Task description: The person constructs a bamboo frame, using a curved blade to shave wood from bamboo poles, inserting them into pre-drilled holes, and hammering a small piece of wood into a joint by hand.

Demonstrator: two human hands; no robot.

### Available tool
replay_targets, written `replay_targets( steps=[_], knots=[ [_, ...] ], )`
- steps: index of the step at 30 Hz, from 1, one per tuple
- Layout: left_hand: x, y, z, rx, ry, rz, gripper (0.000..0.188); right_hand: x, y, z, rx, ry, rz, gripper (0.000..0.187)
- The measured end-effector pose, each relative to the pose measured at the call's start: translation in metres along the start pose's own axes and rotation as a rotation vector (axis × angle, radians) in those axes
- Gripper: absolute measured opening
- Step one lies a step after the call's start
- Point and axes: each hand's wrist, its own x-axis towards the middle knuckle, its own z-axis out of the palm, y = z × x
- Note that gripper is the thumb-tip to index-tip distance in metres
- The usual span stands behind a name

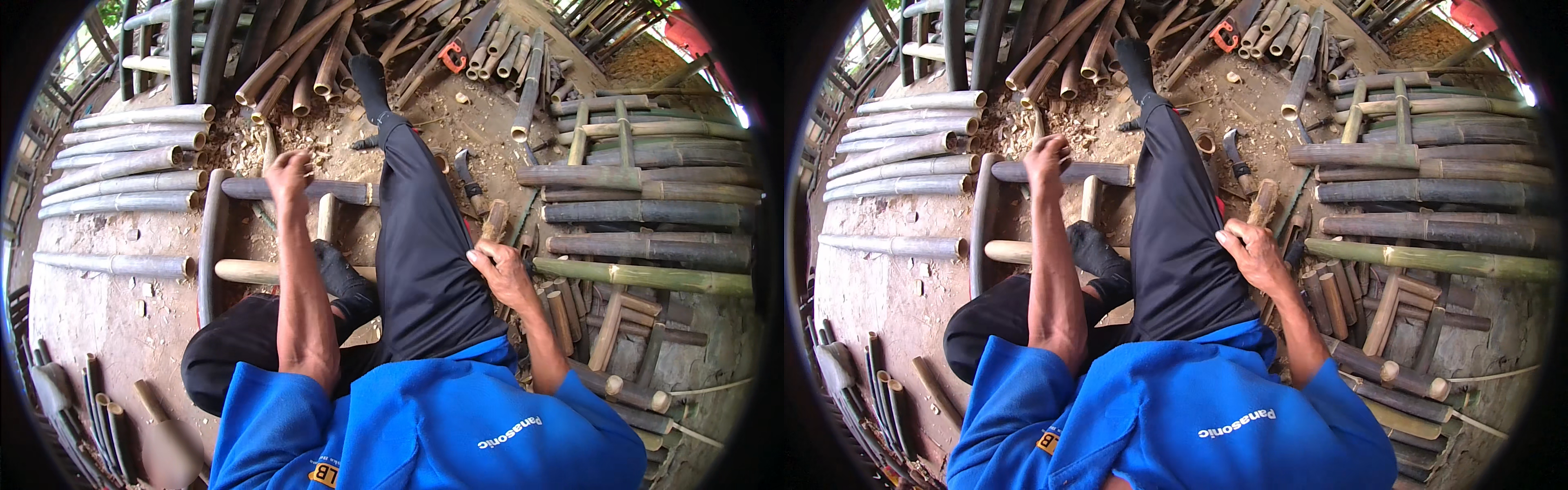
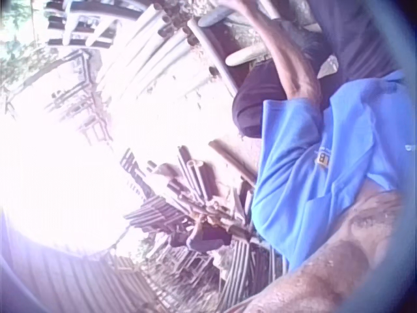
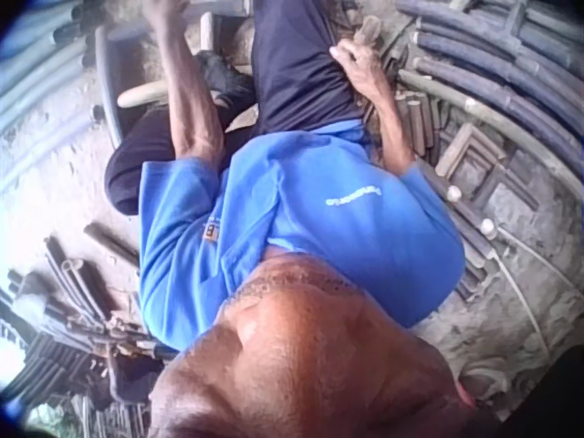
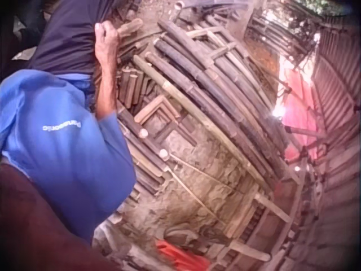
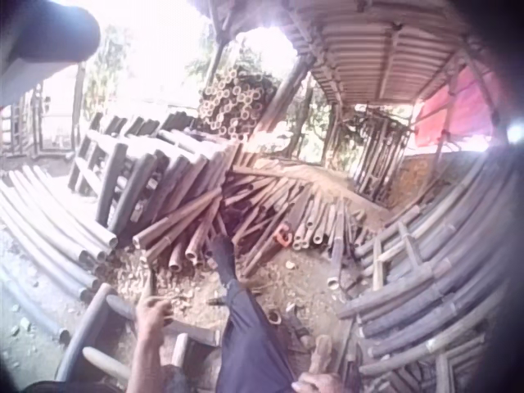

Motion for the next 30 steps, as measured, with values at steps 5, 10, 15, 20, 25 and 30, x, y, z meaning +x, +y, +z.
replay_targets(
  steps=[5, 10, 15, 20, 25, 30],
  knots=[
    [0.014, 0.019, -0.045, -0.227, 0.158, -0.008, 0.005, -0.029, -0.010, -0.050, -0.026, -0.185, 0.122, 0.034],
    [0.010, 0.045, -0.030, -0.179, 0.109, 0.025, 0.012, 0.024, -0.003, -0.189, -0.009, 0.151, 0.011, 0.040],
    [0.010, 0.025, 0.015, -0.012, -0.069, 0.037, 0.012, 0.120, 0.026, -0.223, 0.077, 0.139, 0.193, 0.027],
    [-0.008, -0.053, 0.037, 0.394, -0.245, -0.111, 0.018, 0.145, 0.080, -0.139, -0.243, -0.322, 0.370, 0.027],
    [-0.040, -0.090, 0.077, 0.584, -0.354, -0.175, 0.027, 0.093, 0.135, -0.148, 0.025, -0.206, 0.460, 0.028],
    [-0.018, -0.117, 0.059, 0.592, -0.318, -0.125, 0.020, -0.003, 0.064, -0.215, 0.091, 0.096, 0.322, 0.036]
  ],
)
